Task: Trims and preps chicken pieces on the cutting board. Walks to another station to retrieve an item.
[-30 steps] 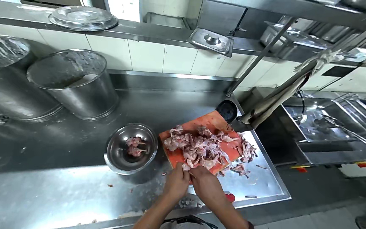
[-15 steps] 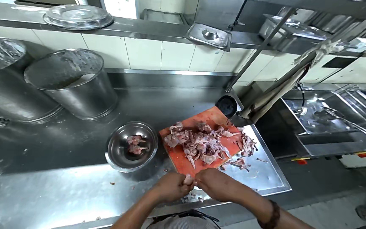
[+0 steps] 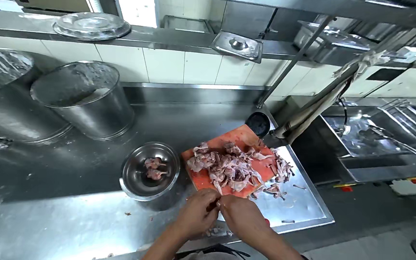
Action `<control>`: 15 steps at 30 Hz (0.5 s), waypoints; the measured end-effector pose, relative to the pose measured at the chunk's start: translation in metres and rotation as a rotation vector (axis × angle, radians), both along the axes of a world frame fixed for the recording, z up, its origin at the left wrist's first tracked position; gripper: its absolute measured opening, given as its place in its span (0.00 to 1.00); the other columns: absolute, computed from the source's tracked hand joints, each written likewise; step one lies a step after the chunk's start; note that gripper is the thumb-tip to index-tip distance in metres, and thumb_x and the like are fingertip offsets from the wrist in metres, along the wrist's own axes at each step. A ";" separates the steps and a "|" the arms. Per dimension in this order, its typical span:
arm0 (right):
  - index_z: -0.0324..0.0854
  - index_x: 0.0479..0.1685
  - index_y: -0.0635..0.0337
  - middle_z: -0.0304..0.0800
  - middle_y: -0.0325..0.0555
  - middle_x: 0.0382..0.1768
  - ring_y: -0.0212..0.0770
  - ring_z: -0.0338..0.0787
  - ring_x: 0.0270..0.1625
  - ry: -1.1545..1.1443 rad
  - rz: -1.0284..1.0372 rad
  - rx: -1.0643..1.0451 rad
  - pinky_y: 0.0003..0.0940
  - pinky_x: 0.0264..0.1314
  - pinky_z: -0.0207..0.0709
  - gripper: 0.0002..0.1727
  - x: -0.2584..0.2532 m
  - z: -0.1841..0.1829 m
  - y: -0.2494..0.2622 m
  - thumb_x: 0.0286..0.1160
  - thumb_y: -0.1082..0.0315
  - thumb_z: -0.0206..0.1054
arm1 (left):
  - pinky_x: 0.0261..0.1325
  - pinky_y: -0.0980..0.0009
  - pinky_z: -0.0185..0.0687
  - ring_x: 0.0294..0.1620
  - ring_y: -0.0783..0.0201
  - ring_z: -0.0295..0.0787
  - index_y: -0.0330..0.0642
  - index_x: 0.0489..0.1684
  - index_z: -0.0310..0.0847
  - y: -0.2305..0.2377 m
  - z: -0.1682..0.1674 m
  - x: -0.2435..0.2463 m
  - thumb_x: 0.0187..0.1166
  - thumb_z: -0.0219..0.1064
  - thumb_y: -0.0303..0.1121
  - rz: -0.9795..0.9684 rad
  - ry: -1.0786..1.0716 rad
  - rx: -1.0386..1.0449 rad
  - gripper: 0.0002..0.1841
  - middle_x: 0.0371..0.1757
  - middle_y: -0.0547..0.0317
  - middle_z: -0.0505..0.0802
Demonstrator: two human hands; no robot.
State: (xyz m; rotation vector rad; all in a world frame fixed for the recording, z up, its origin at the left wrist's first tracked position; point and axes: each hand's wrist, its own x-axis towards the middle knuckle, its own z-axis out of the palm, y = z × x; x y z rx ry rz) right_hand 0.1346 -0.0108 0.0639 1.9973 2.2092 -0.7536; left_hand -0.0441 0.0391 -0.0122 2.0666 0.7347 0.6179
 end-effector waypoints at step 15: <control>0.78 0.18 0.57 0.75 0.40 0.14 0.38 0.78 0.19 0.458 -0.255 0.350 0.41 0.22 0.73 0.22 0.002 -0.011 -0.040 0.82 0.59 0.53 | 0.53 0.40 0.88 0.50 0.48 0.95 0.44 0.34 0.94 0.004 -0.044 -0.020 0.73 0.69 0.36 0.297 0.357 0.084 0.09 0.44 0.52 0.97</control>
